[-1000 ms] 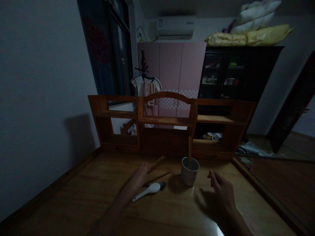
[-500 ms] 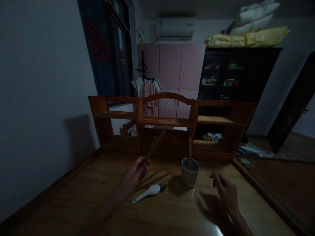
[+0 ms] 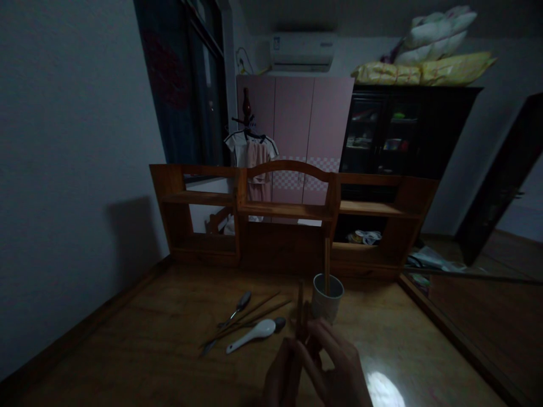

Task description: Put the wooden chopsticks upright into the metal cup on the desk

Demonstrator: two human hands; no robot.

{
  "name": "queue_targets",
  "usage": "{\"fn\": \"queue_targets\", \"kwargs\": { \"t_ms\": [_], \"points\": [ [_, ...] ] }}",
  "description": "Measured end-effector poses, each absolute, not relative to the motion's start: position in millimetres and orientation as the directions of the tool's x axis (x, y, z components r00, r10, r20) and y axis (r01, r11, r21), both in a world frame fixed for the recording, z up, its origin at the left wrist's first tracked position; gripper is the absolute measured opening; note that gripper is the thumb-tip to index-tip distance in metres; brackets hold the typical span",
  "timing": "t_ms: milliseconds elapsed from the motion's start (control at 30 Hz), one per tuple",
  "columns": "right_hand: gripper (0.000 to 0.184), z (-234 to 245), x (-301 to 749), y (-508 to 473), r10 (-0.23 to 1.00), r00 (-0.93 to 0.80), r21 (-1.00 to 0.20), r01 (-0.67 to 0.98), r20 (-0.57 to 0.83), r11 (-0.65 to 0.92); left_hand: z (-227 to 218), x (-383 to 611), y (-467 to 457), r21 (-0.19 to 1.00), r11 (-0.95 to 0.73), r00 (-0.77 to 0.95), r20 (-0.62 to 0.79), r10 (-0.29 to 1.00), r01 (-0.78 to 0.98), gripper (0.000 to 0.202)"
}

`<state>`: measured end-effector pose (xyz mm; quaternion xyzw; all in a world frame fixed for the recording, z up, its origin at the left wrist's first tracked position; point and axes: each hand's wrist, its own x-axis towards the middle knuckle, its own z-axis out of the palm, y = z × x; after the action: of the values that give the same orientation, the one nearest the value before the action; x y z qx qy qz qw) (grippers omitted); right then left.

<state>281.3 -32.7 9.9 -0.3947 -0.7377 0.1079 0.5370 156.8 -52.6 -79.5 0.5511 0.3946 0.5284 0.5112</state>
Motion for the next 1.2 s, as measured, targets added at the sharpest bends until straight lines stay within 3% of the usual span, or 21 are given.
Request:
{"fn": "queue_targets", "kwargs": {
  "t_ms": [133, 233, 333, 567, 800, 1000, 1100, 1200],
  "points": [
    [0.017, 12.0, 291.3, -31.0, 0.786, -0.121, -0.682, 0.428, 0.607, 0.593, -89.6, 169.5, -43.0, 0.881, -0.191, 0.071, 0.244, 0.967, -0.432, 0.047],
    [0.022, 18.1, 299.1, -33.2, 0.845, -0.166, -0.743, 0.411, 0.508, 0.528, -85.5, 171.2, -36.1, 0.911, -0.131, 0.161, 0.208, 0.965, -0.391, 0.036],
    [0.022, 24.9, 303.5, -34.8, 0.868, -0.22, -0.779, 0.381, 0.446, 0.497, -81.7, 168.5, -33.6, 0.93, -0.109, 0.141, 0.167, 0.976, -0.352, 0.034],
    [0.03, 38.6, 303.8, -33.2, 0.839, -0.368, -0.798, 0.308, 0.402, 0.517, -95.3, 161.4, -25.0, 0.863, 0.077, 0.188, 0.021, 0.982, -0.499, 0.033],
    [0.027, 42.0, 303.9, -27.9, 0.836, -0.391, -0.779, 0.349, 0.385, 0.521, -99.5, 159.1, -22.6, 0.834, 0.252, 0.16, -0.197, 0.967, -0.491, 0.024],
    [0.03, 46.7, 305.2, -25.8, 0.823, -0.411, -0.761, 0.359, 0.392, 0.541, -101.3, 151.8, -24.4, 0.915, 0.141, 0.152, -0.089, 0.984, -0.377, 0.022],
    [0.028, 48.7, 306.3, -26.0, 0.826, -0.413, -0.752, 0.38, 0.384, 0.539, -110.2, 150.1, -22.6, 0.883, 0.206, 0.21, -0.125, 0.97, -0.422, 0.033],
    [0.029, 47.2, 305.3, -25.0, 0.824, -0.416, -0.73, 0.409, 0.386, 0.548, -120.2, 152.6, -21.9, 0.921, 0.17, 0.177, -0.113, 0.978, -0.351, 0.038]
  ]
}}
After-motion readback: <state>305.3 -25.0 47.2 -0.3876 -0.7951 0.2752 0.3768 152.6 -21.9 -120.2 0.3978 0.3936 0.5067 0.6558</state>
